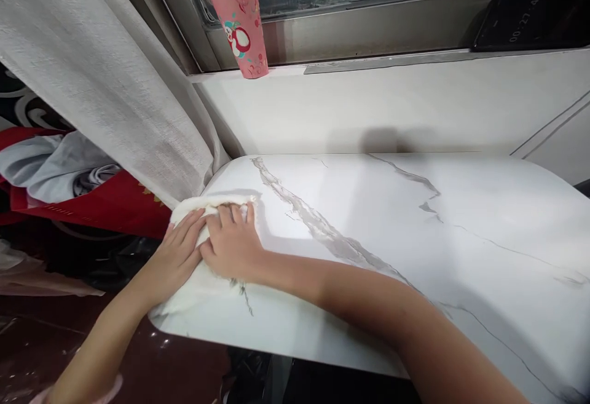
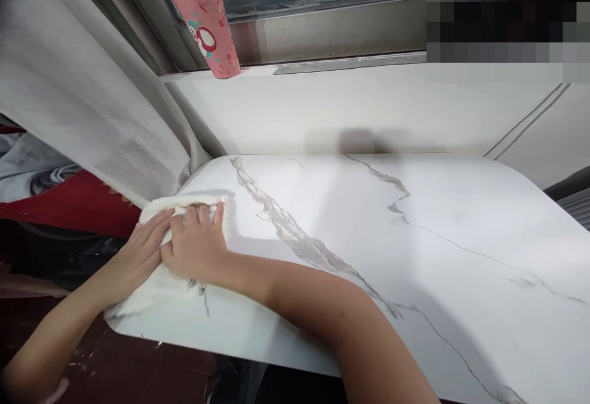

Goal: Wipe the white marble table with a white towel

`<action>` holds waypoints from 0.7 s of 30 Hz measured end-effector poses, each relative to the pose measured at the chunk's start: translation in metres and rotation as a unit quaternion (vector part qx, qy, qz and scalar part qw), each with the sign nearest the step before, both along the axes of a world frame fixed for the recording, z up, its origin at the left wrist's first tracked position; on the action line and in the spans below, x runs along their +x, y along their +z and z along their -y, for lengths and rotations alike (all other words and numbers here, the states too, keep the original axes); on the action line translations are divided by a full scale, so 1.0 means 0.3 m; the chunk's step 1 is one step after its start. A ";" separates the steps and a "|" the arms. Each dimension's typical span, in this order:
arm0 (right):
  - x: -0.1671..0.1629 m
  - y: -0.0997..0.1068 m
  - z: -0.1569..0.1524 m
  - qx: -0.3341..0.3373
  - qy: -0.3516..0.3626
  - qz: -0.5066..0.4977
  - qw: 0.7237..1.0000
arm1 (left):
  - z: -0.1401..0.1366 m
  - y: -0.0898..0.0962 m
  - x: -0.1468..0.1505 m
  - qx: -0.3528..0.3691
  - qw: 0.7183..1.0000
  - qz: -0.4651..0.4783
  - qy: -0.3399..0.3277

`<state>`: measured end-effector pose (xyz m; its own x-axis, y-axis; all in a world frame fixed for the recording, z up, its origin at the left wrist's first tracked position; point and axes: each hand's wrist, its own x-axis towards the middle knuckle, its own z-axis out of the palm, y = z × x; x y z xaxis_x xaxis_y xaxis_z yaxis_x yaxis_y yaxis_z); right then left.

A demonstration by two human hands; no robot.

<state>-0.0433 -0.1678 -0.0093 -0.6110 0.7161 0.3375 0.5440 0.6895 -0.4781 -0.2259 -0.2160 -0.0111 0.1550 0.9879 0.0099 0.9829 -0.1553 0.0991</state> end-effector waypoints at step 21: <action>0.066 -0.033 -0.562 0.019 -0.246 0.020 0.969 | -0.771 0.014 0.204 0.025 0.996 -0.006 -0.088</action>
<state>-0.0233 0.0007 -0.0193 -0.2128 0.9116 0.3517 0.8291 0.3590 -0.4287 -0.1648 0.0152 -0.0069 0.3255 0.9439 0.0561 0.9412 -0.3291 0.0761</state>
